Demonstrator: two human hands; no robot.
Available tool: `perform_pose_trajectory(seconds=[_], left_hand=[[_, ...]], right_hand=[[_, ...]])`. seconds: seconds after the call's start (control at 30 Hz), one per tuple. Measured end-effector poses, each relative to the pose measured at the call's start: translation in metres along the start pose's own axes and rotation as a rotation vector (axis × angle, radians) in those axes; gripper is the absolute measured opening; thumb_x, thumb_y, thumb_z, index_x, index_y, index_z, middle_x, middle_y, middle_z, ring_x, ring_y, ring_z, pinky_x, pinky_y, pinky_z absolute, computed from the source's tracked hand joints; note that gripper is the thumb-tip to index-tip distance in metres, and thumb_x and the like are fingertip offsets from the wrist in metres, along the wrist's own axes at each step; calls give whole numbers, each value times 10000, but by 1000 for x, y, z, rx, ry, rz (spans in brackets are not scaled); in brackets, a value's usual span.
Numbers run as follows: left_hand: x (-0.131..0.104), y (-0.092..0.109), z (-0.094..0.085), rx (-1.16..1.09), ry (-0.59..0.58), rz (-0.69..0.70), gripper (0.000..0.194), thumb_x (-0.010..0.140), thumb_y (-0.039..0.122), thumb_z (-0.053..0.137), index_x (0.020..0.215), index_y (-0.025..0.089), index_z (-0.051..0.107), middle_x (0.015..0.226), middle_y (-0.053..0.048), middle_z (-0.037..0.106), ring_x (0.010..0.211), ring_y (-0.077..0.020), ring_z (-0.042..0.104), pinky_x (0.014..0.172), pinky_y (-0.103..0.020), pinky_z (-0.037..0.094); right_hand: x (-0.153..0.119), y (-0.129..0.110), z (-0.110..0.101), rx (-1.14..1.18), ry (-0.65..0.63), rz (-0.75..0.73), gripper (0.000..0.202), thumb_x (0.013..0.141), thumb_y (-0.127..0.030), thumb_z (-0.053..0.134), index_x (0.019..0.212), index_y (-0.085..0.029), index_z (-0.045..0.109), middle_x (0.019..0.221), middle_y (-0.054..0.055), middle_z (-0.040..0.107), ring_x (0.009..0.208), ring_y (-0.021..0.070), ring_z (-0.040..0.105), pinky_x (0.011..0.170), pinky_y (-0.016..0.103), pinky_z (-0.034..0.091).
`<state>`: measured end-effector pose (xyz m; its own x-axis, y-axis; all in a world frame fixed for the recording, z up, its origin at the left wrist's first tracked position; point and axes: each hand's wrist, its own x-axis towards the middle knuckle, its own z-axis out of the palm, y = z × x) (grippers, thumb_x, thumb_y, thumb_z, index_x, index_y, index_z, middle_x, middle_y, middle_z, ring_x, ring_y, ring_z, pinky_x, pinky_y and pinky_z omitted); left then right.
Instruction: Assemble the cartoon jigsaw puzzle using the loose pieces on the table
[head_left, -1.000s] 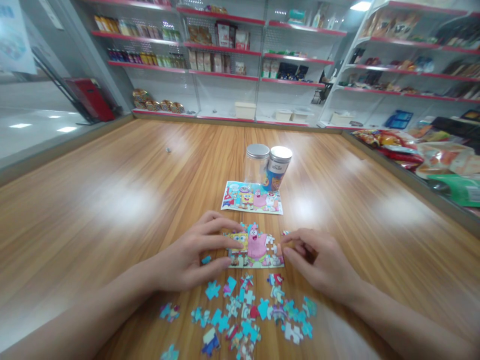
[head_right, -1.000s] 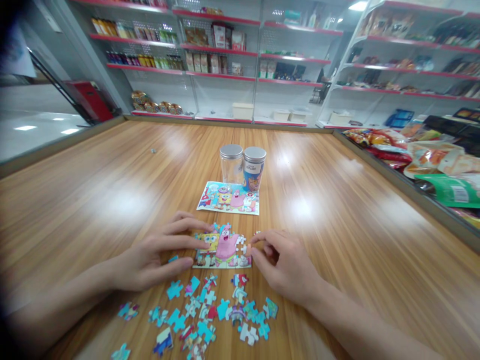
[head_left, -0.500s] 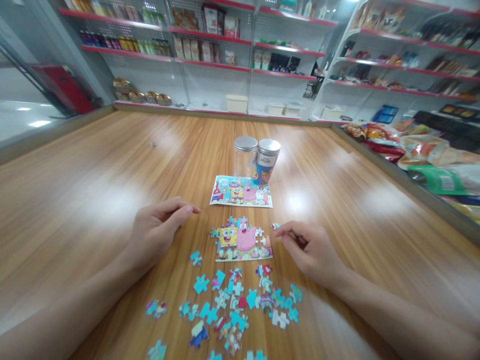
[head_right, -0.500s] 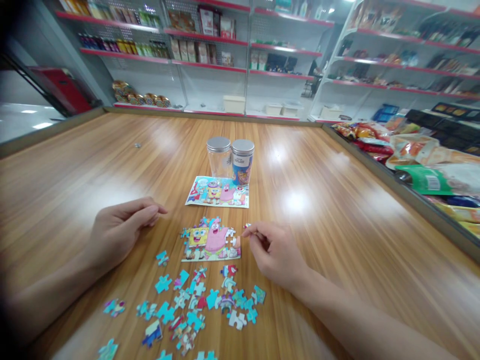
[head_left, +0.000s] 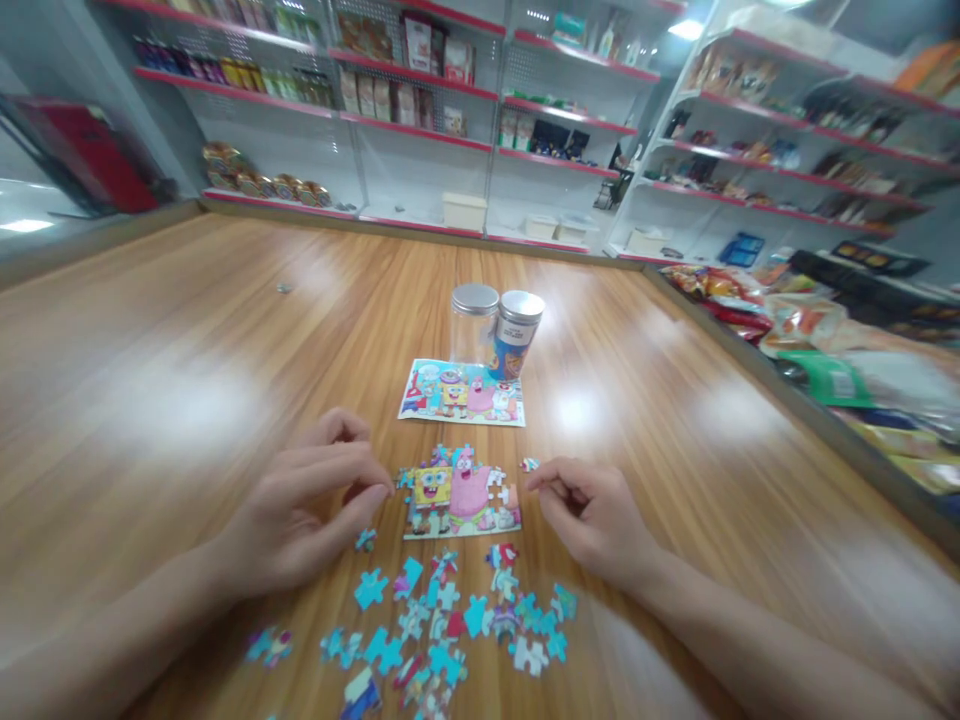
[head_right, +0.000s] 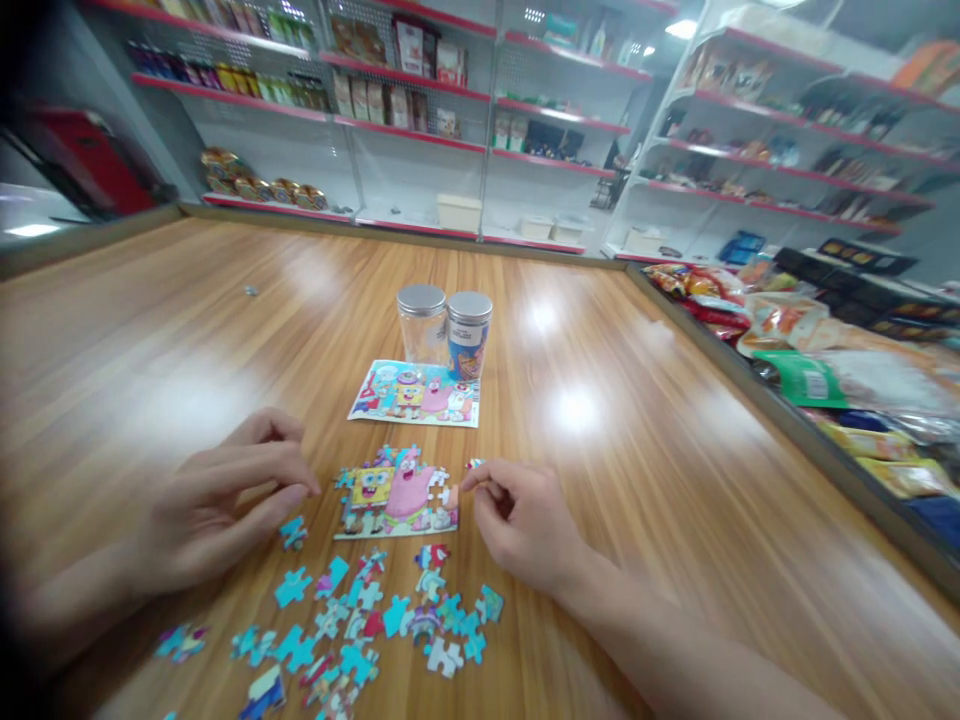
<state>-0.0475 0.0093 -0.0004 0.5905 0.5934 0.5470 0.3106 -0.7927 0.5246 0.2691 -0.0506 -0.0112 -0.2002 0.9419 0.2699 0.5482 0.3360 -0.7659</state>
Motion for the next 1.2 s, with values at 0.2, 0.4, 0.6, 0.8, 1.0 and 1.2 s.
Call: perform_pose_trajectory(seconds=[0.2, 0.4, 0.6, 0.8, 1.0, 1.2], left_hand=[[3, 8, 5, -62, -127, 99, 117, 895, 116, 549, 909, 200, 629, 802, -24, 658, 751, -170, 540, 931, -428, 421], [4, 6, 5, -41, -203, 158, 155, 888, 72, 539, 913, 185, 642, 981, -55, 698, 893, -182, 600, 1036, -447, 380], [3, 4, 1, 22, -261, 168, 180, 882, 62, 558, 962, 192, 653, 1109, -73, 694, 1031, -212, 597, 1098, -469, 348], [4, 2, 1, 44, -262, 190, 178, 887, 81, 573, 986, 198, 664, 1109, -66, 710, 992, -202, 615, 1089, -462, 360], [4, 2, 5, 15, -214, 202, 159, 900, 105, 560, 962, 198, 673, 1081, -57, 740, 955, -199, 639, 1079, -461, 376], [4, 1, 5, -6, -212, 198, 169, 905, 106, 543, 960, 196, 674, 1059, -63, 742, 965, -208, 650, 1055, -463, 397]], right_hand=[[1, -11, -5, 23, -169, -225, 148, 790, -126, 540, 844, -181, 667, 568, -66, 350, 518, 106, 392, 583, 271, 343], [4, -9, -3, 121, -245, -415, 139, 673, -152, 522, 774, -196, 607, 538, -79, 301, 518, 118, 372, 634, 301, 345], [5, -7, -1, 136, -255, -400, 162, 640, -116, 509, 760, -190, 589, 538, -79, 306, 521, 113, 358, 643, 297, 340], [4, -4, -2, 131, -277, -424, 215, 596, -117, 478, 750, -193, 607, 531, -82, 299, 514, 112, 349, 667, 308, 345], [5, -2, -3, 139, -356, -482, 127, 592, -185, 470, 677, -194, 563, 517, -76, 363, 487, 104, 372, 651, 319, 324], [3, -6, 1, 175, -316, -495, 98, 588, -197, 494, 667, -187, 551, 504, -82, 401, 460, 84, 366, 655, 314, 322]])
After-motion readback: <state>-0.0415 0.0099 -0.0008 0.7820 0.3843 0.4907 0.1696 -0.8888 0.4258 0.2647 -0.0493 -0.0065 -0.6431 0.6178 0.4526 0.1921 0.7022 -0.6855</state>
